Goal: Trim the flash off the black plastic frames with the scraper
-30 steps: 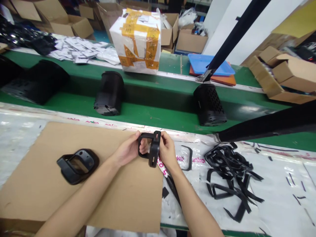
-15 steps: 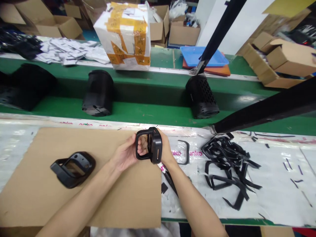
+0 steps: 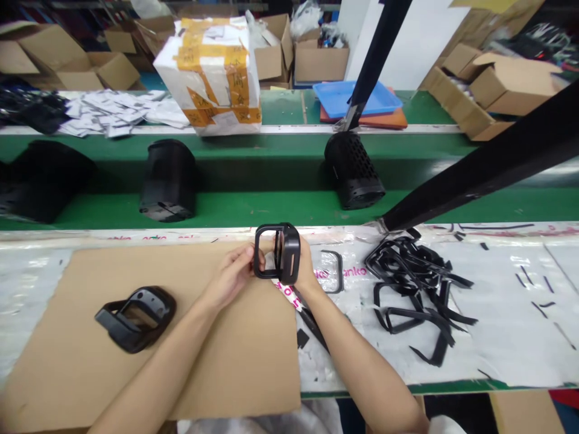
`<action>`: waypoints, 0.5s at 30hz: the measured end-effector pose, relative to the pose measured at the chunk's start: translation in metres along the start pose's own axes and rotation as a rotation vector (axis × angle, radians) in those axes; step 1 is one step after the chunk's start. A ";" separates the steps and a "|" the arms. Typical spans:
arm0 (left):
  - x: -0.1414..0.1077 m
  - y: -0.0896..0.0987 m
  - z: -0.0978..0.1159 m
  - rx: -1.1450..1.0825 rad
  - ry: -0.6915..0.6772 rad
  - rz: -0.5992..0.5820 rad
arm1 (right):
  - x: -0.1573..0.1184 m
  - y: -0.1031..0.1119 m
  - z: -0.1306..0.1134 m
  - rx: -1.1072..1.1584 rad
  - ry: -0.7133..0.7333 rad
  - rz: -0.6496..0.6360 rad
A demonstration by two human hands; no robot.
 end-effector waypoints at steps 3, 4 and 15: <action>-0.002 -0.004 -0.009 -0.108 0.137 -0.085 | 0.002 -0.002 0.002 -0.019 0.017 0.013; -0.003 -0.006 -0.013 -0.151 0.185 -0.108 | 0.002 -0.003 0.002 -0.027 0.025 0.019; -0.001 -0.016 -0.010 -0.126 0.181 -0.091 | 0.002 0.008 -0.009 -0.181 0.108 0.076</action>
Point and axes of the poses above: each hand's wrist, its own x-axis towards the middle knuckle, its own y-axis out of the back of the hand, z = x × y, the point moved 7 cm from there along x, towards the middle knuckle
